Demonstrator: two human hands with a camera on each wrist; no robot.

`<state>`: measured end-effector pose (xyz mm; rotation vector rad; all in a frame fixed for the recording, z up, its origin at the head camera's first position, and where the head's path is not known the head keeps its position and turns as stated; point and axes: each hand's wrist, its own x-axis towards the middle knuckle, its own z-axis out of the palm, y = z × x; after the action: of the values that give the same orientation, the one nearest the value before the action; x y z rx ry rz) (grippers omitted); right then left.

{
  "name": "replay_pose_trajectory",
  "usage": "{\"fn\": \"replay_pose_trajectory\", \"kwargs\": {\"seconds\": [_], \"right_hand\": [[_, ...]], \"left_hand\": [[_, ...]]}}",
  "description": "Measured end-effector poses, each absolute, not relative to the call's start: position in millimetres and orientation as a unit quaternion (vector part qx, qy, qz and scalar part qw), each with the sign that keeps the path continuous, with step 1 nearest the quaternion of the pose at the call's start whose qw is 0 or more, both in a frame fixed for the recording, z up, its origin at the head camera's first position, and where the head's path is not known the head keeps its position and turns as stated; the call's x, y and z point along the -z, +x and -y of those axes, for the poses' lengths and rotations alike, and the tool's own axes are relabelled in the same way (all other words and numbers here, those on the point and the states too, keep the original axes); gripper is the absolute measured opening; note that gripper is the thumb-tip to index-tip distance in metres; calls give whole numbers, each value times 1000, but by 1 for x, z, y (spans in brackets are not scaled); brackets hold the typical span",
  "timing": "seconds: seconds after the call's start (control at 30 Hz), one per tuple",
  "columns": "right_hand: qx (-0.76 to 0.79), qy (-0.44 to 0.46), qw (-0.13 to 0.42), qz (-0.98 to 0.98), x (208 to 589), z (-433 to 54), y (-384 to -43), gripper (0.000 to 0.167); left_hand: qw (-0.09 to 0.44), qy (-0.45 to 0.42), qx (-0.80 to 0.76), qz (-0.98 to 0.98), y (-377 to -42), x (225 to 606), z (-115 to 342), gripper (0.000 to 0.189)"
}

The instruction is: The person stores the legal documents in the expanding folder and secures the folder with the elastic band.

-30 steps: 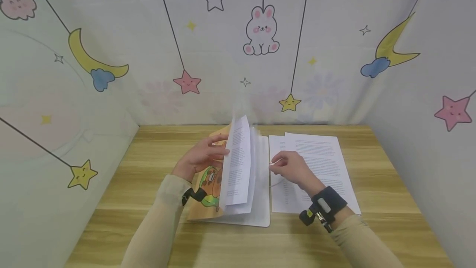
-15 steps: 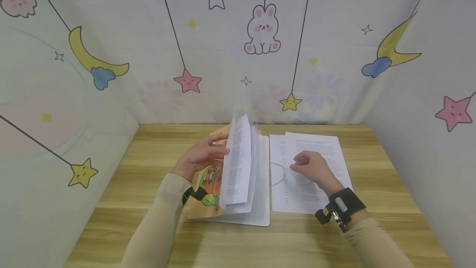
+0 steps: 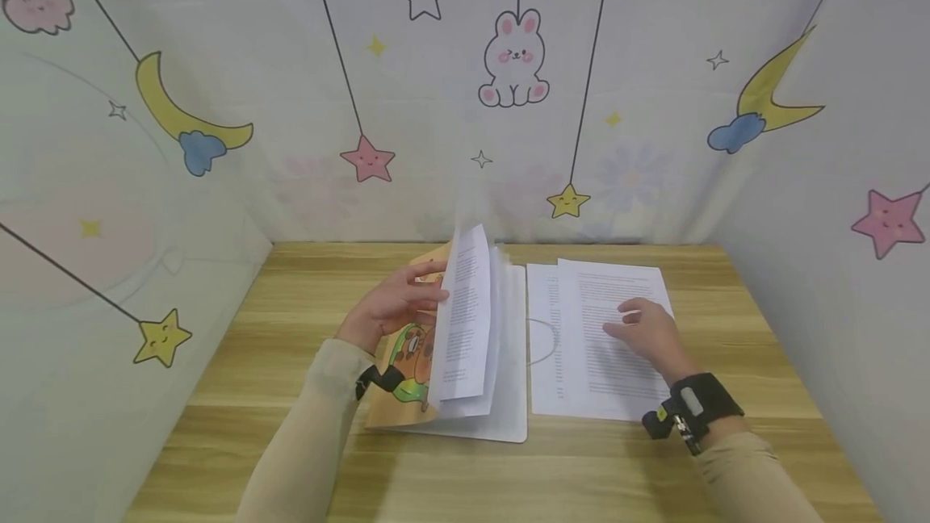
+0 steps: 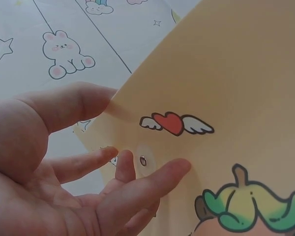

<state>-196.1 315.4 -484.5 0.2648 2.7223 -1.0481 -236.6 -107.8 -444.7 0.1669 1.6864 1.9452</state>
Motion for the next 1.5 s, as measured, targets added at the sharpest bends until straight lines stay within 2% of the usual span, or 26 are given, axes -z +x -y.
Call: {"fn": "replay_pose_trajectory", "kwargs": {"seconds": [0.9,1.2,1.5], "right_hand": [[250,179,117,-944,496,-362,-191,105],[194,199,143,-950,502,-365,-191,97],[164,202,161,-952,501,-363,-194,96]], "left_hand": [[281,67,-721,-629,-236,443,108,69],[281,65,-722,-629,-235,440,107,69],[284,63,-722,-628,-236,441,107,69]]}}
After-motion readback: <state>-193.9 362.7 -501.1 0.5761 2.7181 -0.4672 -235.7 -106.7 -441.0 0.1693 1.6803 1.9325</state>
